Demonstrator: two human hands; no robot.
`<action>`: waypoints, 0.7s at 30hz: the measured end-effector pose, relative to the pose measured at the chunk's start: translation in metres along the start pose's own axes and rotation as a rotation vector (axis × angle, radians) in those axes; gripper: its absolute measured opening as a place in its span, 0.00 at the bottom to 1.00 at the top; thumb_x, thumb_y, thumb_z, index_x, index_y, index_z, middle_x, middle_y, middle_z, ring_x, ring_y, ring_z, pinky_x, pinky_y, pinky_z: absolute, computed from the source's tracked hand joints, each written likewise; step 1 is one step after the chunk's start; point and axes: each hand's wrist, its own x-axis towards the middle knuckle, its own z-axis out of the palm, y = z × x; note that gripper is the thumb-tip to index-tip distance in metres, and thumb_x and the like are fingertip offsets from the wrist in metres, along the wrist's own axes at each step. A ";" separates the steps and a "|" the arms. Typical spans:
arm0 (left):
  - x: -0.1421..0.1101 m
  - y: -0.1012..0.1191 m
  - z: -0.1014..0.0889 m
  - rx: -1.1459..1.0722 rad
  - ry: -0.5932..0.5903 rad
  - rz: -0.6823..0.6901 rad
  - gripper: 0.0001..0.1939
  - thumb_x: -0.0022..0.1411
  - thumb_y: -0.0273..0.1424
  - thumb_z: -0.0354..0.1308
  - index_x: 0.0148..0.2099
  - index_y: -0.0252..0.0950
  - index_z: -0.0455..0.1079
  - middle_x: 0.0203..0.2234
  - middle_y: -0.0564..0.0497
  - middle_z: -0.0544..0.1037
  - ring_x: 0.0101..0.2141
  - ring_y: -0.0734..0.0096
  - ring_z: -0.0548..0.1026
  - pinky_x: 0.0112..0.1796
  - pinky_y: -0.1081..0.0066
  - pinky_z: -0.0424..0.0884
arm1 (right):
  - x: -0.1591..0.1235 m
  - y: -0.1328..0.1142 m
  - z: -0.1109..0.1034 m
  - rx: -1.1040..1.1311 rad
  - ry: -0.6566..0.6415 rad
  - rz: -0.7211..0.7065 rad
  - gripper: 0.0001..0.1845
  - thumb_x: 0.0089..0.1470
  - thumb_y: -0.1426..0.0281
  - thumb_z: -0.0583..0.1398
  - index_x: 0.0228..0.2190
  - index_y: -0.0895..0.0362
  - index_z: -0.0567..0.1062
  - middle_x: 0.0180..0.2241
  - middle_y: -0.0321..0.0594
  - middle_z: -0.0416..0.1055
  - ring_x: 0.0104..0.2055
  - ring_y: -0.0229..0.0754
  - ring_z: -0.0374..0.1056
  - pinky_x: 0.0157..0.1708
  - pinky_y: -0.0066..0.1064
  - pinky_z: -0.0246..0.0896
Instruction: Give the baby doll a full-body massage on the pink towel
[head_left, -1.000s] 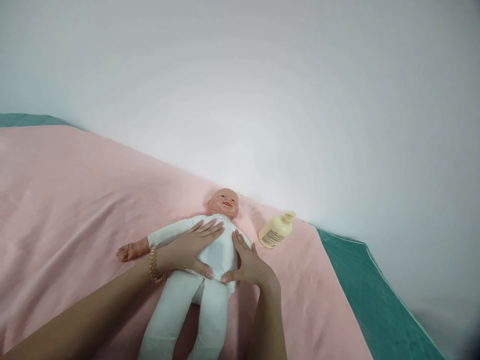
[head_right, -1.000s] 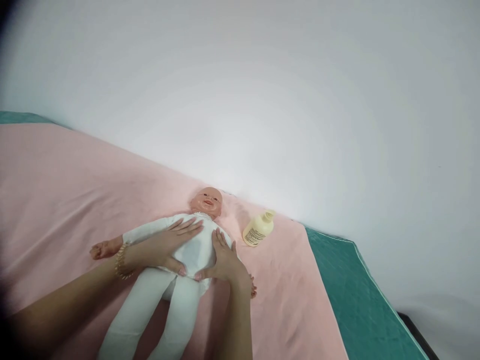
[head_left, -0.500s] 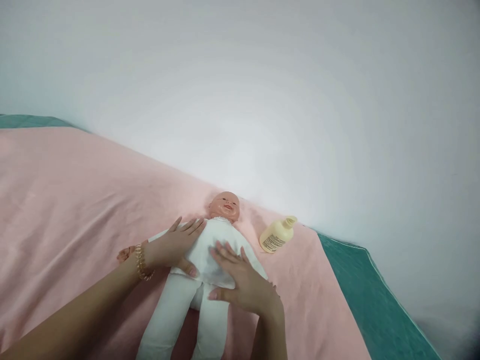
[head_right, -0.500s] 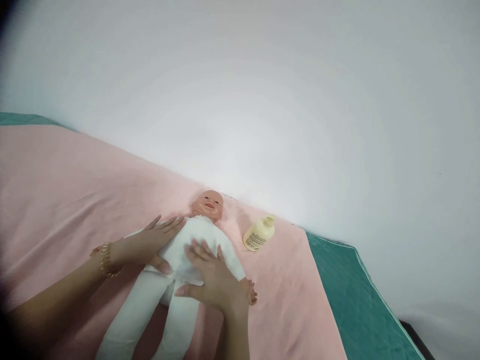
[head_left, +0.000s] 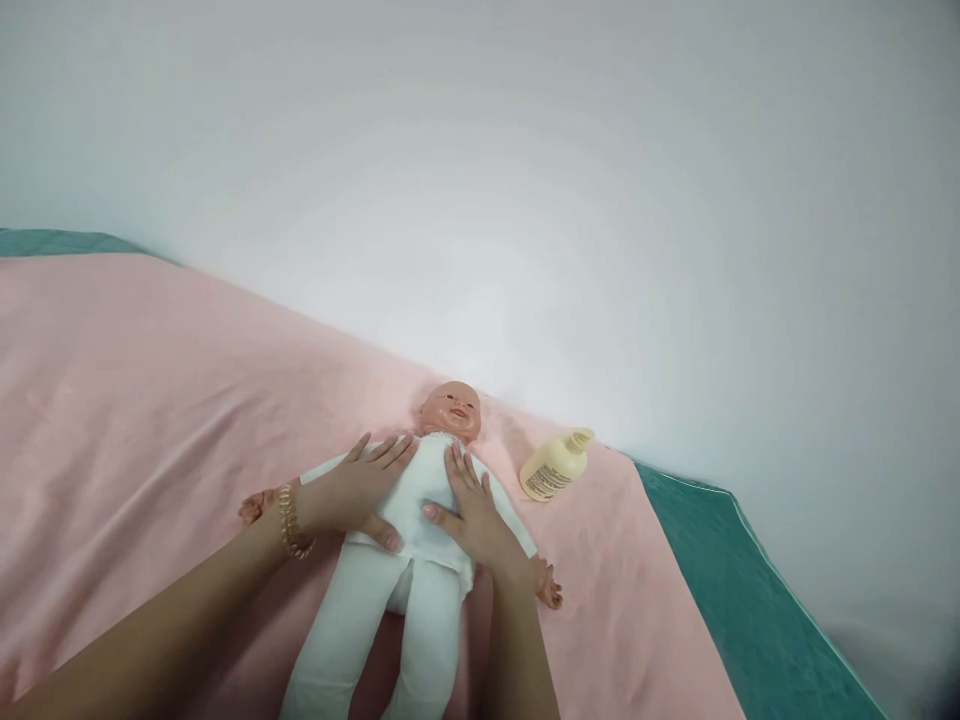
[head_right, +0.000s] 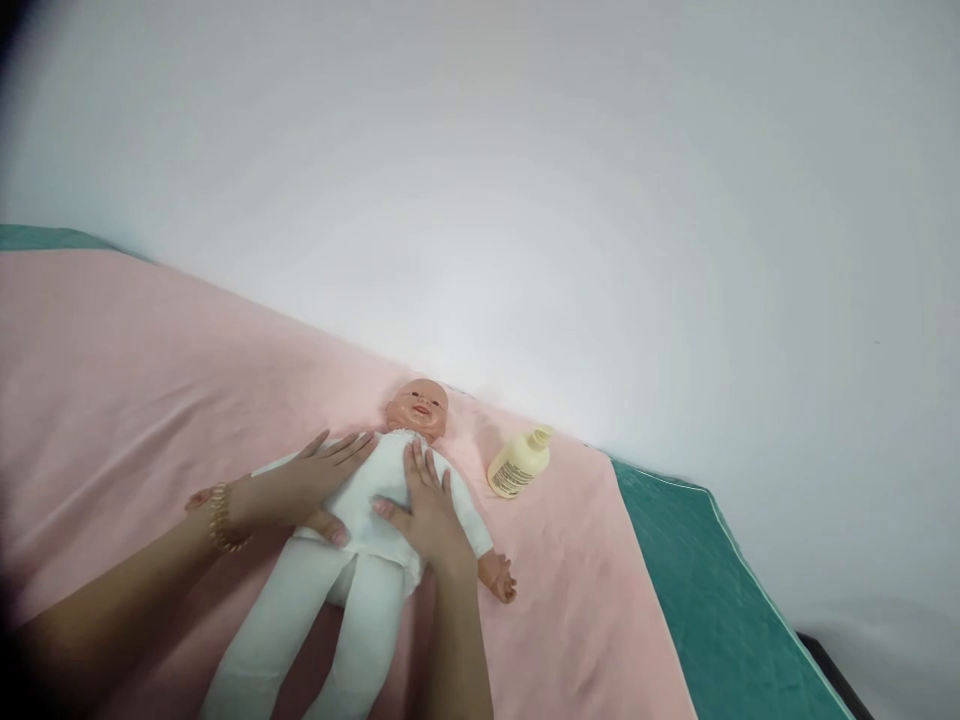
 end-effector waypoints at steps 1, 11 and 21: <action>0.000 -0.001 0.001 -0.004 0.007 0.016 0.66 0.46 0.66 0.54 0.72 0.29 0.34 0.67 0.30 0.41 0.66 0.39 0.41 0.61 0.41 0.37 | -0.002 0.003 -0.002 0.015 -0.008 0.008 0.49 0.60 0.46 0.50 0.66 0.53 0.29 0.69 0.37 0.22 0.70 0.43 0.18 0.66 0.48 0.17; -0.015 0.044 -0.027 -0.255 -0.054 0.397 0.29 0.72 0.45 0.40 0.69 0.41 0.52 0.65 0.52 0.59 0.65 0.68 0.54 0.65 0.65 0.43 | -0.027 0.024 -0.022 0.040 -0.115 0.102 0.60 0.50 0.46 0.60 0.66 0.57 0.31 0.69 0.41 0.24 0.70 0.41 0.18 0.65 0.44 0.09; 0.006 0.039 -0.008 -0.283 0.017 0.379 0.41 0.60 0.56 0.53 0.69 0.43 0.51 0.66 0.52 0.55 0.66 0.54 0.49 0.65 0.56 0.38 | -0.028 0.024 -0.023 0.087 -0.127 0.099 0.68 0.42 0.49 0.67 0.66 0.55 0.30 0.69 0.41 0.24 0.70 0.43 0.18 0.65 0.45 0.08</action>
